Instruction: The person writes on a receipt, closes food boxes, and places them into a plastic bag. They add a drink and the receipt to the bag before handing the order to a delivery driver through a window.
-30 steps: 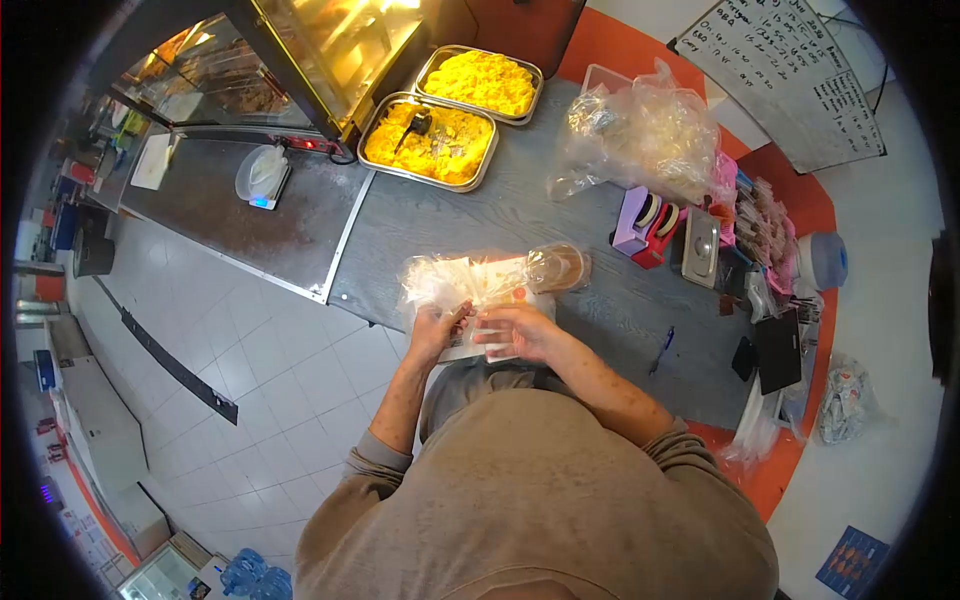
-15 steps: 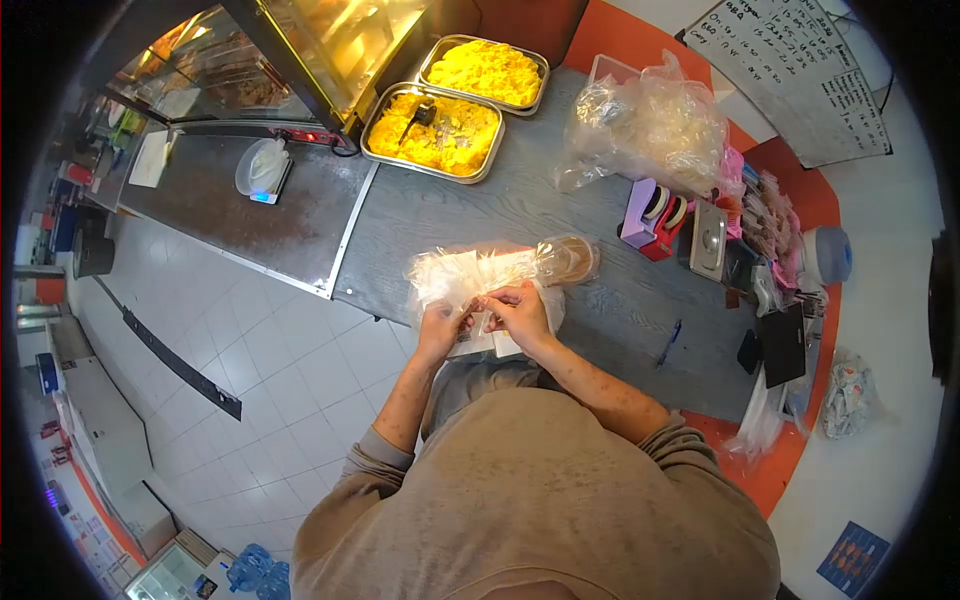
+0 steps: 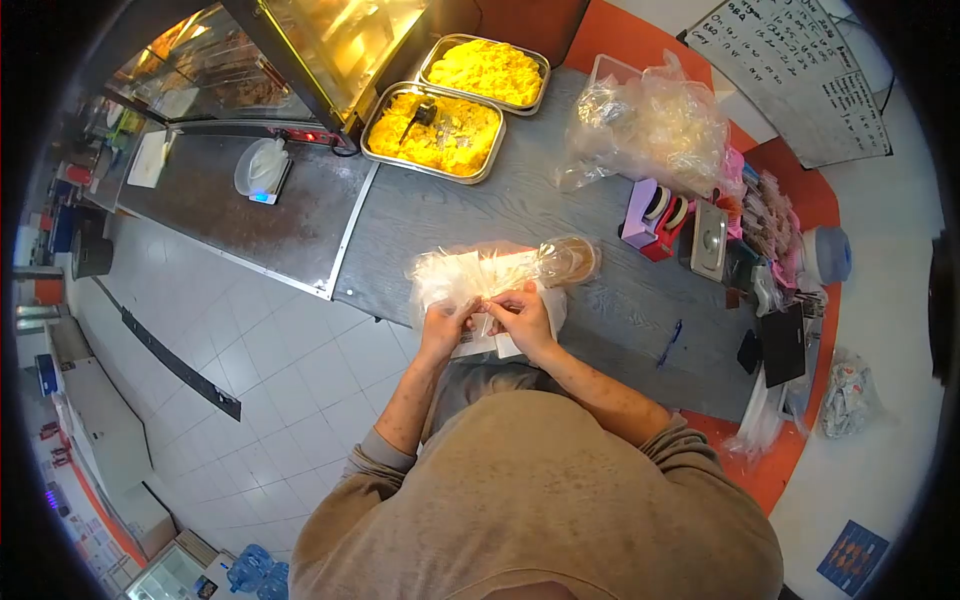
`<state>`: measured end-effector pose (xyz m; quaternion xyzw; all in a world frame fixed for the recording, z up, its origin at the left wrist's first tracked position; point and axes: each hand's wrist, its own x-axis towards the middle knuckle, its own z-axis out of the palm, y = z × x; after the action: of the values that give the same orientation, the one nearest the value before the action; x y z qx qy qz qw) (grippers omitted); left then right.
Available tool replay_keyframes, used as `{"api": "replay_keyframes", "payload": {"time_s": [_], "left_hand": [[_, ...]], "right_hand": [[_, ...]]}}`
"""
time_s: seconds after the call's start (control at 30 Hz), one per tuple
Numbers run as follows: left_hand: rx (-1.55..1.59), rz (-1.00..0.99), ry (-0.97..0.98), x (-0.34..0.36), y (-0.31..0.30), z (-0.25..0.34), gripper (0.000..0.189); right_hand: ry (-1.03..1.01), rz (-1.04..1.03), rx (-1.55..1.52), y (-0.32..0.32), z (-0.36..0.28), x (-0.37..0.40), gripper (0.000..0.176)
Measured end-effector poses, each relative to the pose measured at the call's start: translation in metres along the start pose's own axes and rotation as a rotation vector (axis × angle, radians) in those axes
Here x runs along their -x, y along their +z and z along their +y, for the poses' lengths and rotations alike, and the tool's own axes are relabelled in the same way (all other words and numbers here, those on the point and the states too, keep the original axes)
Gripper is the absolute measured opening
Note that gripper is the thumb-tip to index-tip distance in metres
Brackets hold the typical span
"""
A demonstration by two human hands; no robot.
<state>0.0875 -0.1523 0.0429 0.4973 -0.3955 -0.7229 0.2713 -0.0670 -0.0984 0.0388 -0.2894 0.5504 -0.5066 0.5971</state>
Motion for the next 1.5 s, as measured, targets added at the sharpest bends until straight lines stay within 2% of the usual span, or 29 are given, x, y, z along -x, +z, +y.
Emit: {"api": "replay_keyframes", "payload": {"time_s": [0.07, 0.13, 0.2, 0.3, 0.33, 0.4, 0.43, 0.5, 0.53, 0.63, 0.67, 0.73, 0.77, 0.83, 0.87, 0.93, 0.97, 1.0, 1.03, 1.07, 1.13, 1.27, 1.3, 1.33, 1.37, 1.4, 1.43, 1.47, 1.5], "left_hand": [[0.047, 0.011, -0.003, -0.003, -0.002, -0.004, 0.026], [-0.242, 0.021, -0.019, -0.009, -0.009, -0.009, 0.028], [-0.296, 0.014, 0.018, -0.011, -0.006, -0.005, 0.027], [-0.191, -0.007, -0.040, -0.005, 0.008, 0.017, 0.018], [-0.189, 0.036, -0.032, -0.004, 0.013, 0.020, 0.022], [-0.204, -0.078, -0.179, -0.012, -0.001, 0.024, 0.024], [-0.224, -0.099, -0.178, -0.015, -0.002, 0.024, 0.024], [-0.058, -0.100, -0.261, -0.019, 0.001, 0.021, 0.025], [-0.008, -0.090, -0.231, -0.023, 0.001, 0.011, 0.025], [0.040, -0.080, -0.241, -0.015, 0.013, 0.018, 0.023], [0.056, -0.052, -0.277, -0.010, 0.017, 0.024, 0.023], [0.084, -0.019, -0.292, -0.012, 0.016, 0.019, 0.024], [0.080, -0.035, -0.295, -0.014, 0.013, 0.018, 0.024], [0.060, -0.086, -0.262, -0.017, 0.009, 0.018, 0.023], [0.058, -0.092, -0.266, -0.021, 0.008, 0.018, 0.023], [-0.351, -0.217, -0.043, -0.027, -0.005, 0.018, 0.023], [-0.482, -0.284, 0.050, -0.027, -0.012, 0.019, 0.021], [-0.497, -0.253, 0.048, -0.028, -0.016, 0.019, 0.021], [-0.687, -0.353, 0.512, -0.029, -0.013, 0.020, 0.021], [-0.874, -0.455, 0.976, -0.027, -0.016, 0.019, 0.023], [-0.929, -0.428, 0.906, -0.022, -0.026, 0.012, 0.025], [-0.988, -0.388, 0.761, -0.014, -0.020, 0.010, 0.030], [-0.990, -0.407, 0.770, -0.019, -0.032, -0.007, 0.030], [-1.044, -0.289, 0.761, -0.031, -0.059, -0.038, 0.030], [-1.084, -0.187, 0.762, -0.040, -0.079, -0.058, 0.029], [-0.789, -0.085, 0.513, -0.030, -0.089, -0.052, 0.022], [-0.665, -0.050, 0.979, -0.022, -0.070, -0.034, 0.028], [-0.445, 0.189, 0.806, -0.028, -0.086, -0.020, 0.033], [-0.424, 0.071, 1.108, -0.020, -0.088, 0.033, 0.047]], "right_hand": [[0.072, 0.042, -0.064, 0.006, -0.003, 0.005, 0.019], [0.181, 0.075, -0.160, 0.000, -0.007, 0.005, 0.025], [0.334, 0.157, -0.239, -0.001, -0.010, 0.000, 0.022], [0.386, 0.243, -0.371, 0.000, -0.014, -0.003, 0.018], [0.364, 0.234, -0.352, 0.002, -0.015, -0.003, 0.016], [0.199, 0.188, -0.198, 0.002, -0.008, -0.001, 0.016], [0.186, 0.208, -0.214, 0.003, -0.004, 0.000, 0.016], [-0.088, 0.168, -0.015, 0.005, 0.003, 0.005, 0.016], [-0.107, 0.188, -0.024, 0.006, 0.005, 0.007, 0.016], [-0.468, 0.324, 0.510, 0.003, -0.004, 0.015, 0.013], [-0.745, 0.438, 0.844, -0.002, 0.007, 0.006, 0.015], [-0.421, 0.341, 0.904, -0.003, 0.020, 0.004, 0.018], [-0.416, 0.357, 0.909, -0.005, 0.014, 0.005, 0.018], [-0.379, 0.195, 1.093, -0.003, -0.011, 0.013, 0.020], [-0.373, 0.200, 1.094, -0.006, -0.017, 0.011, 0.020], [-0.593, 0.104, 1.371, -0.010, -0.027, 0.001, 0.021], [-0.565, 0.112, 1.196, -0.012, -0.026, -0.015, 0.019], [-0.579, 0.038, 1.309, -0.018, -0.025, -0.026, 0.021], [-0.596, -0.039, 1.422, -0.025, -0.040, -0.033, 0.024], [-0.619, -0.060, 1.395, -0.026, -0.046, -0.044, 0.024], [-0.682, -0.280, 1.602, -0.027, -0.054, -0.055, 0.021], [-0.668, -0.248, 1.621, -0.023, -0.061, -0.050, 0.019], [-0.646, -0.112, 1.576, -0.022, -0.059, -0.044, 0.018], [-0.616, 0.035, 1.534, -0.023, -0.058, -0.036, 0.016], [-0.454, 0.036, 1.573, -0.030, -0.045, -0.037, 0.022], [-0.429, 0.100, 1.505, -0.046, -0.069, -0.005, 0.029], [-0.390, 0.190, 1.446, -0.062, -0.112, 0.040, 0.036], [-0.366, 0.247, 1.335, -0.088, -0.149, 0.084, 0.044], [-0.330, 0.171, 0.790, -0.123, -0.195, 0.146, 0.039]]}}
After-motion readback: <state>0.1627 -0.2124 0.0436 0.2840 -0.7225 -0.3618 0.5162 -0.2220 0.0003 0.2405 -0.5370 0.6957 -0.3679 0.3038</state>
